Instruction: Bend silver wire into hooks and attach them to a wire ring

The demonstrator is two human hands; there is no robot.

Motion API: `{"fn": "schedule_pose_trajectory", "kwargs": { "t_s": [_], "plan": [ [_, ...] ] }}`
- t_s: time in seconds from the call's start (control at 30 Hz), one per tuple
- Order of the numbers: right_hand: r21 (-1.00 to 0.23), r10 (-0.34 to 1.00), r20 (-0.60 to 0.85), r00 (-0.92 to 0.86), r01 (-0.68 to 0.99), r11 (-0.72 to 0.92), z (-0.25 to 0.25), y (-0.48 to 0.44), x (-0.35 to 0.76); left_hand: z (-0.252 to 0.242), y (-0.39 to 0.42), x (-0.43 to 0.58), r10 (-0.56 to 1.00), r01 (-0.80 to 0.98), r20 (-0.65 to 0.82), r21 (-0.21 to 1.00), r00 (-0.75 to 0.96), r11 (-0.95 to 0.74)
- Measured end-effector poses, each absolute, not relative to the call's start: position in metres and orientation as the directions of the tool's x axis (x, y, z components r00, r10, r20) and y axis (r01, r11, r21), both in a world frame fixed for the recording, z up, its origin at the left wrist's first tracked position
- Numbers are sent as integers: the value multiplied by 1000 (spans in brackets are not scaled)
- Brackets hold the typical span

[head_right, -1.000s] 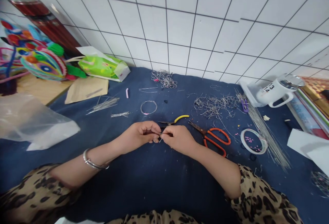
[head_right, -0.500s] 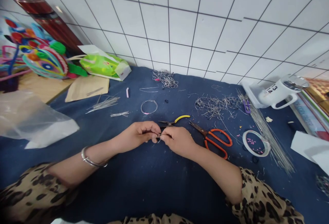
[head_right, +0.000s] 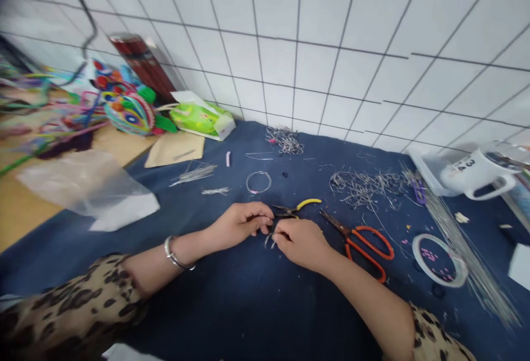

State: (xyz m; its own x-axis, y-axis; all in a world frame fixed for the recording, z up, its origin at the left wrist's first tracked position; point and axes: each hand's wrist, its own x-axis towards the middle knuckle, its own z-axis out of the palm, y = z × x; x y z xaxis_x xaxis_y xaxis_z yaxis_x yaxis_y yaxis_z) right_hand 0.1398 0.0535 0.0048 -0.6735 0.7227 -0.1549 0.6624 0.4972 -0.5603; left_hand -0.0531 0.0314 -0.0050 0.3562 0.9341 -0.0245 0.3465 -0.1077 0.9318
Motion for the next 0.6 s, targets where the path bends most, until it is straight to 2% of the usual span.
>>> {"fn": "schedule_pose_trajectory", "kwargs": {
  "t_s": [0.1,0.23,0.37,0.47,0.6],
  "plan": [
    [-468,685,-137,-716,656,592,7,50,138,-3,30,-52,938,450,104,856,330,-253],
    [-310,660,-64,-748,644,700,6,41,134,3,27,-49,898,591,215,689,385,-419],
    [-251,663,-55,-746,653,714,6,34,133,24,33,-67,844,718,180,456,505,-527],
    [-254,668,-59,-742,659,708,8,33,134,46,43,-108,889,849,79,271,451,-455],
    [-271,655,-53,-754,642,717,7,34,136,60,54,-173,986,981,50,104,158,-162]
  ]
}}
